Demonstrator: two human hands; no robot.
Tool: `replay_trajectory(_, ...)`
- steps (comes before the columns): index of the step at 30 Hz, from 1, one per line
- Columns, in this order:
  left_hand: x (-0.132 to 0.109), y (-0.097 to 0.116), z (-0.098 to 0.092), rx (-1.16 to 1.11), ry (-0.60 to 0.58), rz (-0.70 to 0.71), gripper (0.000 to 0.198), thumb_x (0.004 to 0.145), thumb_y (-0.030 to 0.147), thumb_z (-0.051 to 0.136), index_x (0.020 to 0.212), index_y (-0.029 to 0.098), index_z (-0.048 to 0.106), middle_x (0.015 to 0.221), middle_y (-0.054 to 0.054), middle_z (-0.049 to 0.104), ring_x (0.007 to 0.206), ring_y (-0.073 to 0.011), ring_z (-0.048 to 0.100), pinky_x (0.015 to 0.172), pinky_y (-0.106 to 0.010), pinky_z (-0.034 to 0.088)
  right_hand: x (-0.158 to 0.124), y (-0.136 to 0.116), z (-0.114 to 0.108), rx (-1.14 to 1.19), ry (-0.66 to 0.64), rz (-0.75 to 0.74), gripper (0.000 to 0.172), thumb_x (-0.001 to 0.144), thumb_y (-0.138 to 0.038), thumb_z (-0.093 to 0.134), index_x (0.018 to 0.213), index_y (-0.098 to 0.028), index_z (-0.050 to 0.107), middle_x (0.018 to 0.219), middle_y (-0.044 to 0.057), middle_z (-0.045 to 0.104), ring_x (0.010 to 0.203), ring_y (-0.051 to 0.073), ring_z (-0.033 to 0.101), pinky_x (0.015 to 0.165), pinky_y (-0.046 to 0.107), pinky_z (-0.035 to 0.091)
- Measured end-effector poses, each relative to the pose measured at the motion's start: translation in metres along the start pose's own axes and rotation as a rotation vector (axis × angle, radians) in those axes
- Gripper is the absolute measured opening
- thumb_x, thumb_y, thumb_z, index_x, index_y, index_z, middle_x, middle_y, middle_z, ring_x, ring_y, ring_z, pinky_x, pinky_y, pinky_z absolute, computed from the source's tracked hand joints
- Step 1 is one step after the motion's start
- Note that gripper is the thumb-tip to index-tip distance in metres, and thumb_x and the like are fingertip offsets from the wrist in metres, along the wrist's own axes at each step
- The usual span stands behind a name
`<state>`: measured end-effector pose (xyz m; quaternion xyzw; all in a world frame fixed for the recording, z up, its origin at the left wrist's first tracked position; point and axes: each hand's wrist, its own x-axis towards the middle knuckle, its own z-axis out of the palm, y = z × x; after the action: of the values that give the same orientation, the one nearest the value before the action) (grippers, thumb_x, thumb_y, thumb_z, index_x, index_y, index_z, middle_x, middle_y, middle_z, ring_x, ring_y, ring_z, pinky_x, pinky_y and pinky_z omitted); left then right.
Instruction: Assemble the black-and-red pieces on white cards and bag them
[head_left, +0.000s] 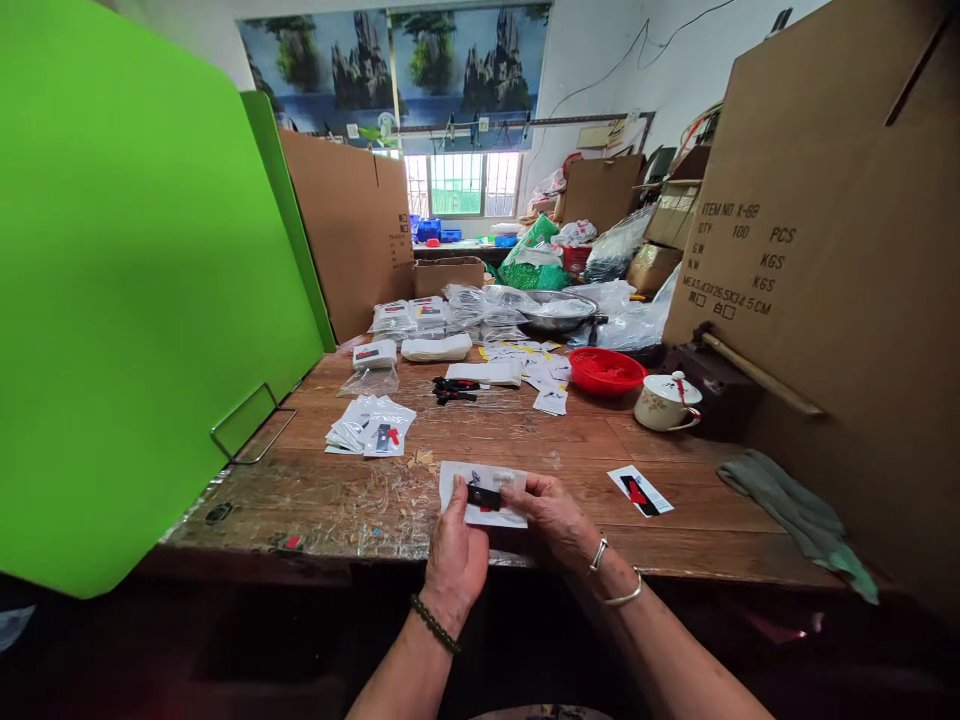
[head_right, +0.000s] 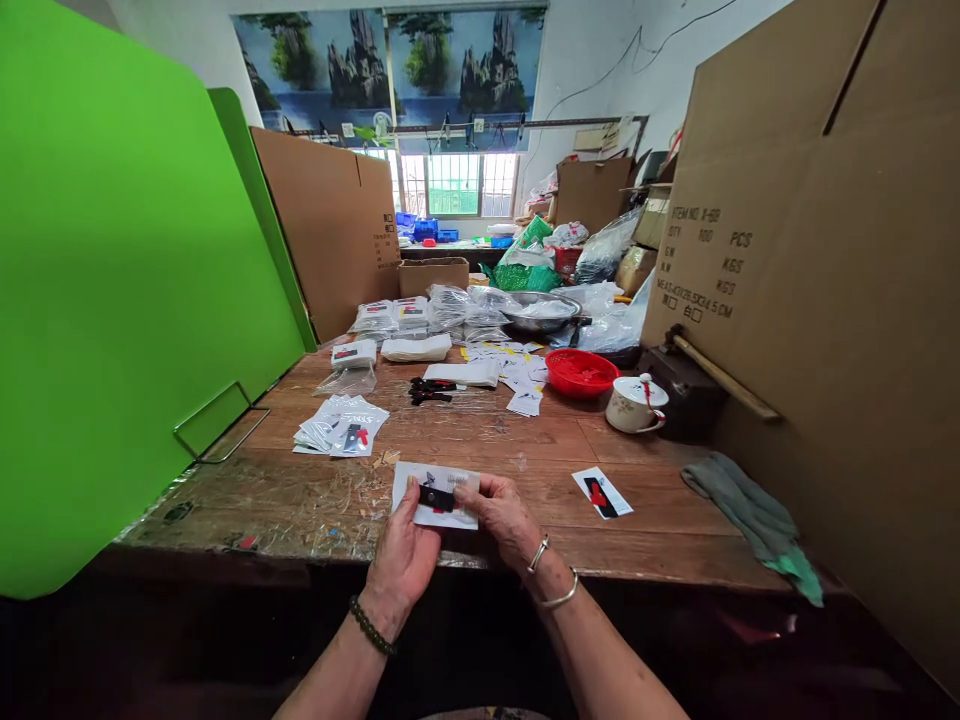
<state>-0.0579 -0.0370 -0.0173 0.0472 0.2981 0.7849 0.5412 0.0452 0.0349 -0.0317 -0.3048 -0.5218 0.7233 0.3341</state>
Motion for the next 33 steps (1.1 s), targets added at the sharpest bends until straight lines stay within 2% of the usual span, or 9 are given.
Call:
replay_trajectory(5, 0.002, 0.022, -0.014, 0.335, -0.106, 0.067, 0.038, 0.063, 0.036, 0.085, 0.092, 0.014, 0.075, 0.086, -0.007, 0.076, 0.078, -0.0202, 0.07, 0.076, -0.029, 0.054, 0.009, -0.011, -0.008, -0.097, -0.026, 0.05, 0.046, 0.047, -0.051, 0.088, 0.058, -0.016, 0.06, 0.054, -0.001, 0.06, 0.048, 0.01, 0.047, 0.048, 0.023, 0.032)
replay_trajectory(7, 0.004, 0.031, -0.02, 0.505, -0.112, 0.06, 0.038, 0.058, 0.036, 0.087, 0.086, 0.012, 0.075, 0.079, -0.007, 0.076, 0.07, -0.0196, 0.069, 0.068, -0.028, 0.053, 0.015, -0.017, -0.01, -0.16, -0.025, 0.066, 0.047, 0.044, -0.048, 0.089, 0.056, -0.017, 0.057, 0.051, -0.003, 0.057, 0.045, 0.008, 0.044, 0.046, 0.022, 0.03)
replay_trajectory(9, 0.006, 0.038, -0.027, 0.59, -0.079, 0.077, 0.039, 0.055, 0.038, 0.088, 0.08, 0.012, 0.075, 0.075, -0.007, 0.075, 0.065, -0.0181, 0.067, 0.063, -0.026, 0.052, 0.019, -0.022, -0.013, -0.187, -0.119, 0.094, 0.046, 0.048, -0.05, 0.088, 0.061, -0.015, 0.061, 0.055, -0.002, 0.06, 0.048, 0.008, 0.046, 0.047, 0.022, 0.032)
replay_trajectory(13, 0.006, 0.042, -0.032, 0.589, -0.01, 0.12, 0.04, 0.052, 0.041, 0.089, 0.077, 0.013, 0.075, 0.074, -0.007, 0.075, 0.063, -0.0175, 0.066, 0.06, -0.025, 0.051, 0.026, -0.031, -0.018, -0.141, -0.337, 0.14, 0.046, 0.059, -0.051, 0.082, 0.08, -0.012, 0.071, 0.069, 0.003, 0.068, 0.056, 0.01, 0.053, 0.055, 0.022, 0.04)
replay_trajectory(18, 0.003, 0.037, -0.031, 0.632, -0.045, 0.127, 0.039, 0.058, 0.04, 0.087, 0.082, 0.012, 0.076, 0.075, -0.008, 0.075, 0.065, -0.0178, 0.066, 0.061, -0.026, 0.051, 0.026, -0.034, -0.004, -0.249, -0.197, 0.062, 0.03, 0.055, -0.039, 0.081, 0.055, -0.015, 0.063, 0.05, -0.001, 0.059, 0.043, 0.007, 0.042, 0.043, 0.021, 0.03)
replay_trajectory(21, 0.003, 0.035, -0.034, 0.665, -0.059, 0.12, 0.038, 0.058, 0.039, 0.087, 0.081, 0.012, 0.076, 0.074, -0.008, 0.074, 0.065, -0.0178, 0.066, 0.06, -0.026, 0.051, 0.023, -0.036, 0.008, -0.355, -0.129, 0.042, 0.034, 0.051, -0.036, 0.083, 0.047, -0.018, 0.055, 0.045, -0.004, 0.054, 0.041, 0.006, 0.038, 0.041, 0.02, 0.025)
replay_trajectory(25, 0.004, 0.037, -0.04, 0.637, -0.018, 0.124, 0.04, 0.058, 0.041, 0.087, 0.082, 0.012, 0.076, 0.072, -0.007, 0.074, 0.063, -0.0179, 0.066, 0.06, -0.027, 0.052, 0.026, -0.041, 0.003, -0.328, -0.304, 0.126, 0.035, 0.057, -0.048, 0.08, 0.066, -0.017, 0.067, 0.058, -0.002, 0.063, 0.049, 0.009, 0.047, 0.046, 0.02, 0.031)
replay_trajectory(28, 0.004, 0.039, -0.041, 0.605, 0.003, 0.136, 0.041, 0.056, 0.04, 0.088, 0.084, 0.012, 0.075, 0.076, -0.007, 0.075, 0.066, -0.0181, 0.067, 0.063, -0.027, 0.054, 0.032, -0.044, -0.009, -0.33, -0.395, 0.147, 0.037, 0.063, -0.049, 0.076, 0.077, -0.015, 0.071, 0.062, -0.001, 0.064, 0.049, 0.007, 0.045, 0.047, 0.019, 0.029)
replay_trajectory(33, 0.0, 0.043, -0.039, 0.675, -0.029, 0.11, 0.042, 0.058, 0.043, 0.086, 0.085, 0.013, 0.075, 0.076, -0.007, 0.075, 0.064, -0.0185, 0.066, 0.06, -0.027, 0.052, 0.035, -0.045, -0.007, -0.369, -0.277, 0.081, 0.027, 0.059, -0.04, 0.076, 0.06, -0.015, 0.066, 0.051, -0.002, 0.057, 0.046, 0.007, 0.041, 0.046, 0.02, 0.028)
